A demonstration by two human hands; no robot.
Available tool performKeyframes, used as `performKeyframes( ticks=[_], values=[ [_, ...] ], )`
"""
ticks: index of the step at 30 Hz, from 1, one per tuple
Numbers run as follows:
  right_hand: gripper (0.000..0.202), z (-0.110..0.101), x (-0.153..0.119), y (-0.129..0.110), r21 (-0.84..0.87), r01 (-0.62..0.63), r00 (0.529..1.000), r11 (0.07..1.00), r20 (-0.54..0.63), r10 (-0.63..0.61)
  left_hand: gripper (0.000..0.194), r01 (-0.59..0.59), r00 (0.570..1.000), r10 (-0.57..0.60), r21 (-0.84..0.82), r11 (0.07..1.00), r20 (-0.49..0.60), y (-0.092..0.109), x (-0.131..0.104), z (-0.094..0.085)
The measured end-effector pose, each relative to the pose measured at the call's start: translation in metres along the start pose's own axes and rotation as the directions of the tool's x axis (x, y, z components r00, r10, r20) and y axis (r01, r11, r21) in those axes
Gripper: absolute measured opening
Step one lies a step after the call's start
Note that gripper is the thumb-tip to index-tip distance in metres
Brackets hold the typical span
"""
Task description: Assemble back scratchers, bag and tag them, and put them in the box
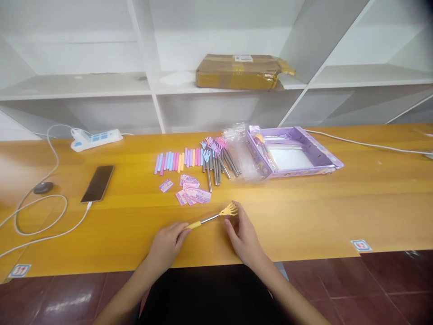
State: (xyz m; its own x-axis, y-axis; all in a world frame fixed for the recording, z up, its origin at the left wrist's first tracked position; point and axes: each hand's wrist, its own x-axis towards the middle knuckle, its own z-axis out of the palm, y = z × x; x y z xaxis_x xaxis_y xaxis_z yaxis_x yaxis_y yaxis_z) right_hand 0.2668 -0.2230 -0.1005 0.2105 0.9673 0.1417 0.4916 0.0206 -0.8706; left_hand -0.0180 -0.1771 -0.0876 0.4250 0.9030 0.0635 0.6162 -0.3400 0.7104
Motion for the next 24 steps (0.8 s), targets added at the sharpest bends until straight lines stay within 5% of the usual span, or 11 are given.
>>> performKeyframes(
  ticks=[7, 12, 15, 17, 21, 24],
  values=[
    [0.054, 0.0, 0.001, -0.001, 0.042, 0.009, 0.999, 0.999, 0.035, -0.011, 0.03, 0.034, 0.998, -0.032, -0.035, 0.999, 0.047, 0.005, 0.004, -0.006],
    [0.055, -0.034, 0.019, -0.037, -0.054, 0.164, 0.974, 0.985, 0.168, -0.153, 0.035, 0.098, 0.939, -0.055, -0.11, 0.989, 0.34, 0.027, 0.005, -0.033],
    [0.045, -0.065, 0.068, -0.058, -0.117, 0.332, 0.929, 0.936, 0.21, -0.303, 0.036, 0.106, 0.902, -0.019, -0.179, 0.978, 0.431, 0.037, 0.023, -0.047],
    [0.042, -0.081, 0.116, -0.061, -0.175, 0.37, 0.929, 0.912, 0.075, -0.363, 0.034, 0.103, 0.905, 0.029, -0.284, 0.953, 0.424, 0.036, 0.048, -0.049],
    [0.036, -0.087, 0.204, -0.029, -0.518, 0.184, 0.941, 0.835, -0.151, -0.302, 0.036, 0.046, 0.979, 0.063, -0.52, 0.853, 0.191, 0.016, 0.11, -0.03],
    [0.037, -0.071, 0.231, 0.013, -0.676, 0.075, 0.963, 0.733, -0.142, -0.23, 0.048, 0.055, 0.995, 0.016, -0.663, 0.747, 0.1, -0.003, 0.138, -0.008]
  ],
)
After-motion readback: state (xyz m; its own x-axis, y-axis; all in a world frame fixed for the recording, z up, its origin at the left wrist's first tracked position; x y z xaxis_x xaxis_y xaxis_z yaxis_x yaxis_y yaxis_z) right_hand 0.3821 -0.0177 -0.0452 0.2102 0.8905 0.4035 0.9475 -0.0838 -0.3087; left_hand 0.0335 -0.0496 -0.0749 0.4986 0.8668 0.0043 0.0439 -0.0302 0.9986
